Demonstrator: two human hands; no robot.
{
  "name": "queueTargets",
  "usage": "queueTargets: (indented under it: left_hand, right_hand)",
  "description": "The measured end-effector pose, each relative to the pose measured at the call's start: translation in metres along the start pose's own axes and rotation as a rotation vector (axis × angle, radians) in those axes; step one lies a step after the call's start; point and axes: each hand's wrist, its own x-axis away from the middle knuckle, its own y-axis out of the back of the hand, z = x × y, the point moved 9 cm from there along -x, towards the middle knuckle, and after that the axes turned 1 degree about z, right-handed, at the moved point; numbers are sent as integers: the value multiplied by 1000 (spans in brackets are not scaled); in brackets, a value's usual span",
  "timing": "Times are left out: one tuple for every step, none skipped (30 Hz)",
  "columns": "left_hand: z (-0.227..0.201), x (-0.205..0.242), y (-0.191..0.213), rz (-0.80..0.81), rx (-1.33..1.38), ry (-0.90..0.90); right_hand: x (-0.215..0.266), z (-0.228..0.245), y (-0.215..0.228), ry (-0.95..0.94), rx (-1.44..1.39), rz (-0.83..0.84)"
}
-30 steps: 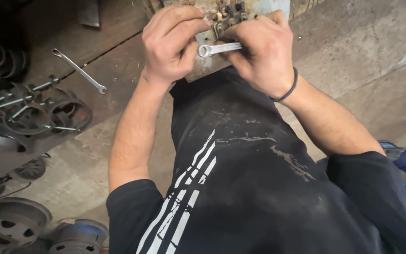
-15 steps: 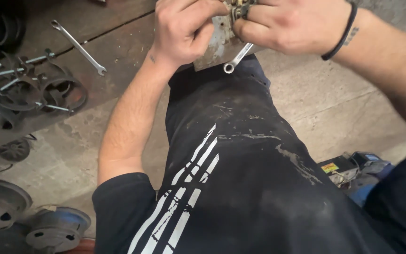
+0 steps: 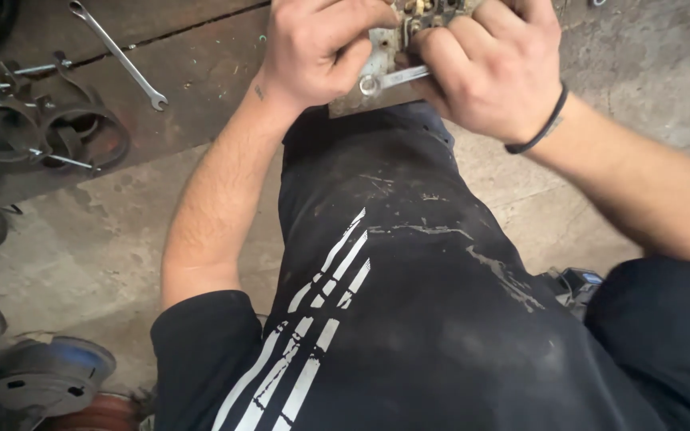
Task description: The person uses a wrench to tighten and loosen bolts on a rusty mechanical part, then uses a screwdriver to adjust components. The person also handles a metal rod and places it on the workbench.
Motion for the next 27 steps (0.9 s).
queueTargets:
  left_hand:
    - [0,-1,-1,18,1,1]
    - [1,-2,0,16,4,1]
    - [-1,-3,0,20,5,-24]
    - [-3,-3,0,23,4,-50]
    - [-1,-3,0,21,7,-50]
    - [-1,-3,1,15,6,-56]
    - [-1,-2,1,10,5,-63]
    - [-1,-2,1,8,6,-63]
    - [-2,-3,1,10,10,-62]
    - [-2,-4,1,13,12,-65]
    - [-3,-5,1,13,12,-70]
    - [-3,-7,3,9,36,-66]
    - [-2,-8,4,5,61,-63]
    - [-2,-8,4,14,64,-68]
    - [-1,-8,3,16,82,-69]
    - [0,-10,2,21,103,-75]
    - [-1,-12,1,33,111,-87]
    - [-2,-12,2,29,112,-89]
    - [-3,-12,3,26,113,-91]
    - [-4,-13,2,44,125,-99]
    - [-4,-15,2,56,123,-101]
    - [-4,-16,2,67,120,-100]
    - [-5,-16,0,84,132,-106]
    - [-5,-17,1,73,125,-110]
    - [-6,-18,2,62,119,-113]
    - [-7,-17,1,74,128,-122]
    - [-6,-17,0,74,122,-113]
  right_hand:
    - [0,-3,0,-81,32,-3]
    - [2,3,-2,-80,32,0]
    - [5,1,-3,-163,22,-11]
    - [9,-1,-3,-245,12,-24]
    - [12,5,-8,-243,13,-21]
    - [18,4,-11,-330,-36,-48]
    - [25,3,-14,-417,-86,-74]
    - [25,7,-16,-416,-85,-74]
    - [28,6,-18,-477,-135,-83]
    - [30,5,-20,-540,-183,-97]
    - [30,5,-18,-540,-179,-100]
    - [29,5,-17,-554,-201,-103]
    - [29,5,-16,-568,-224,-106]
    - [27,4,-13,-578,-222,-110]
    - [25,4,-13,-580,-269,-100]
    - [24,3,-12,-587,-311,-93]
    - [23,2,-12,-602,-304,-100]
    - [24,2,-13,-627,-349,-110]
    - [25,2,-14,-651,-395,-121]
    - [27,2,-17,-674,-390,-127]
    - [30,1,-18,-704,-375,-170]
    - [33,0,-18,-733,-361,-211]
    - [34,-1,-20,-755,-357,-217]
    - [35,-2,-18,-770,-318,-246]
    - [35,-3,-17,-784,-279,-275]
    - [35,-3,-16,-798,-271,-280]
    - [34,-3,-16,-804,-260,-273]
